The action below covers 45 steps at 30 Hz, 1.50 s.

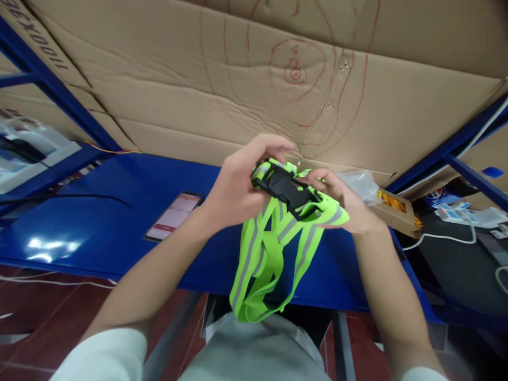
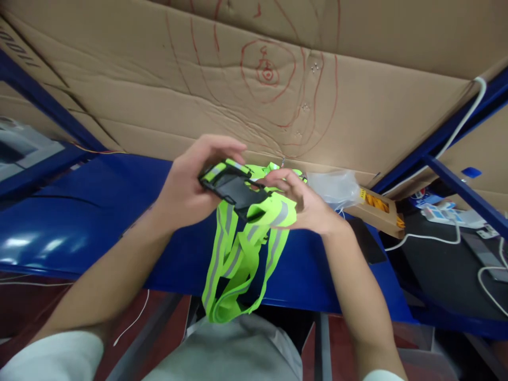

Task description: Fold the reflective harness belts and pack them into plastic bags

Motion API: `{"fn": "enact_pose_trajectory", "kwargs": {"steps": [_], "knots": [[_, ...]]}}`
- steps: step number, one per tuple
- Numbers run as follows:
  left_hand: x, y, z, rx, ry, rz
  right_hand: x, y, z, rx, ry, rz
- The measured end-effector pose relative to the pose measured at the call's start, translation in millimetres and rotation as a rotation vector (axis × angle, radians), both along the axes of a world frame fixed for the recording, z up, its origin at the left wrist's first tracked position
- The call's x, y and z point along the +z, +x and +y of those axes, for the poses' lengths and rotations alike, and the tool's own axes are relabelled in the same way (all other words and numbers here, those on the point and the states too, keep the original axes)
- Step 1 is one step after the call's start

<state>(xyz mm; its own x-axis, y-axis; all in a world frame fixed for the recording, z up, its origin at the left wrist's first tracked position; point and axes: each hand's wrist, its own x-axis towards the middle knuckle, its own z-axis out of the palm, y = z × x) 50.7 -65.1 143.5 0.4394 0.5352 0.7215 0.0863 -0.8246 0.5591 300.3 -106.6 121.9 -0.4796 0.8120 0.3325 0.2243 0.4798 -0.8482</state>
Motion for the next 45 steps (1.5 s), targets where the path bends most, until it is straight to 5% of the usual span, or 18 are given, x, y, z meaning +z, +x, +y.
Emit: {"fn": "enact_pose_trajectory", "kwargs": {"steps": [3,7,11,15,19,26,29,32,39,45], "knots": [[-7.2,8,24,-0.259,-0.410,-0.131,-3.9,1,15,-0.071,-0.203,0.190],[-45.8,10,43,-0.438,-0.901,-0.236,-17.9,-9,26,-0.106,-0.342,0.318],[-94.9,7,40,-0.585,-1.055,-0.304,-48.9,-18,29,-0.152,-0.519,0.569],[-118.7,9,31,-0.636,-1.101,-0.326,-73.9,-21,22,-0.170,-0.688,0.819],[-120.6,12,30,-0.657,-1.129,-0.294,-79.8,-17,11,-0.195,-0.690,0.798],[-117.5,21,22,-0.454,-1.141,-0.284,-83.9,-19,0,-0.260,-0.490,0.550],[-111.7,17,21,-0.551,-1.194,-0.433,-84.8,-18,-3,-0.294,-0.349,0.378],[-104.7,10,23,-0.671,-1.291,-0.375,-84.2,-13,-4,-0.282,-0.250,0.224],[-96.9,4,20,-0.654,-1.293,-0.208,-79.4,8,-7,-0.199,-0.398,0.369],[-86.7,-3,22,-0.442,-1.113,-0.105,-71.0,23,-6,-0.039,-0.366,0.331]]}}
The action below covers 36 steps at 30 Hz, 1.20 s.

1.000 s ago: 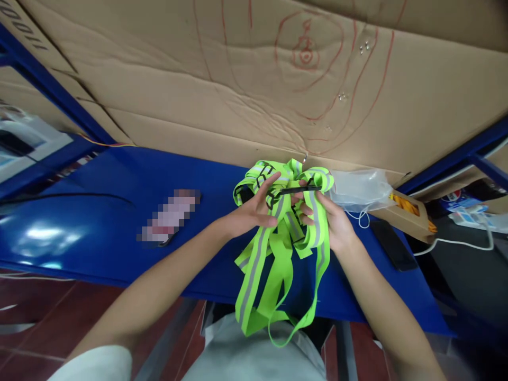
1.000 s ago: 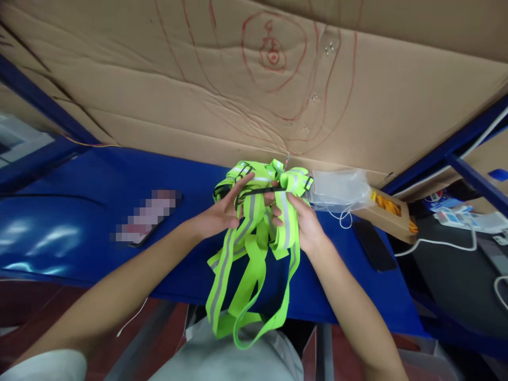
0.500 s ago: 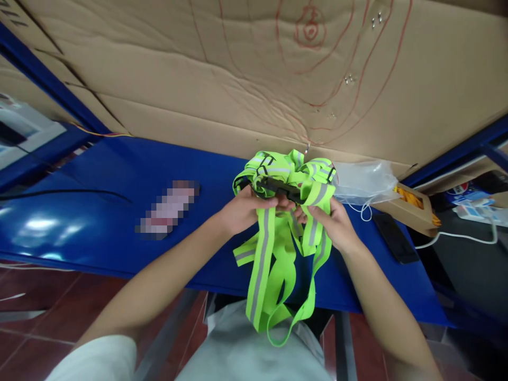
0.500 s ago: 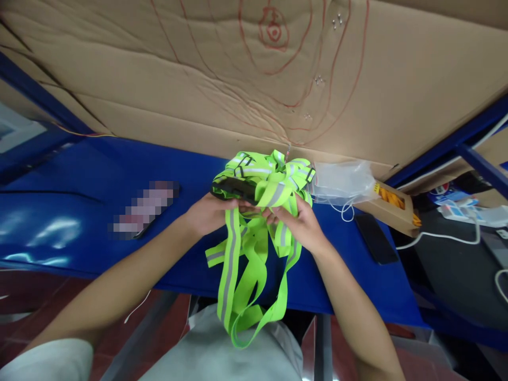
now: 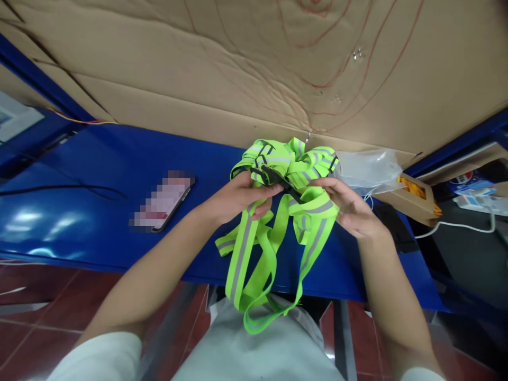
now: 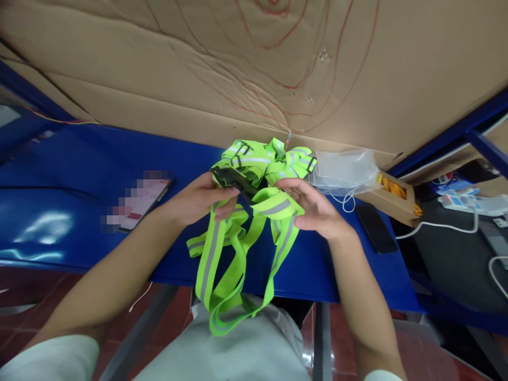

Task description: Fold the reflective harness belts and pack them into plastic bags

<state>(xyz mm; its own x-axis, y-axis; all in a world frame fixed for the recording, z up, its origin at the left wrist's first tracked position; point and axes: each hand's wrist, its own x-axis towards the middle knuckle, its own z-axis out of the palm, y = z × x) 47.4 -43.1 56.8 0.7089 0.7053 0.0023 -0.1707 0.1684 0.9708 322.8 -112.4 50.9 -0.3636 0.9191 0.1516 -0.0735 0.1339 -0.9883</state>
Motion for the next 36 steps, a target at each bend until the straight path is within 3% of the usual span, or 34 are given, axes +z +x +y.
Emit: {"fn": "enact_pose_trajectory", "kwargs": {"steps": [4,7,10,14,17,18,20,22,23,26,27,28,32,34,36], "knots": [[6.0,-6,3,0.011,0.115,0.107,1.1,-1,2,0.052,0.162,-0.205],[8.7,-9,5,0.006,0.196,0.130,0.4,-4,3,0.011,0.309,-0.365],[8.4,-9,7,0.137,0.248,0.108,2.9,-6,1,-0.124,0.422,-0.392],[4.2,-4,7,0.380,0.195,-0.002,8.0,-15,-8,-0.318,0.542,-0.360],[2.0,4,1,0.430,0.160,-0.075,3.1,-32,-17,-0.506,0.721,-0.485],[1.6,6,-2,0.418,0.147,-0.084,-1.0,-39,-20,-0.504,0.798,-0.569],[0.9,11,-8,0.379,0.103,-0.096,-11.6,-50,-24,-0.372,0.934,-0.697],[-0.3,14,-13,0.326,0.048,-0.115,-21.8,-57,-26,-0.266,0.997,-0.677],[-1.1,14,-14,0.298,0.026,-0.128,-25.5,-58,-25,-0.314,0.995,-0.619],[-3.6,10,-13,0.191,-0.003,-0.152,-27.2,-53,-18,-0.661,0.835,-0.390],[-4.3,9,-13,0.161,-0.004,-0.156,-25.0,-49,-15,-0.703,0.733,-0.321],[-4.9,9,-12,0.131,-0.004,-0.155,-22.1,-46,-11,-0.654,0.609,-0.260],[-5.3,10,-15,0.036,0.009,-0.166,-12.0,-35,-4,-0.144,0.085,-0.062],[-4.3,13,-17,0.001,0.017,-0.179,-9.8,-34,-4,-0.121,-0.061,-0.001],[-3.1,14,-19,-0.048,0.019,-0.128,-8.2,-35,-6,-0.188,-0.127,0.048]]}}
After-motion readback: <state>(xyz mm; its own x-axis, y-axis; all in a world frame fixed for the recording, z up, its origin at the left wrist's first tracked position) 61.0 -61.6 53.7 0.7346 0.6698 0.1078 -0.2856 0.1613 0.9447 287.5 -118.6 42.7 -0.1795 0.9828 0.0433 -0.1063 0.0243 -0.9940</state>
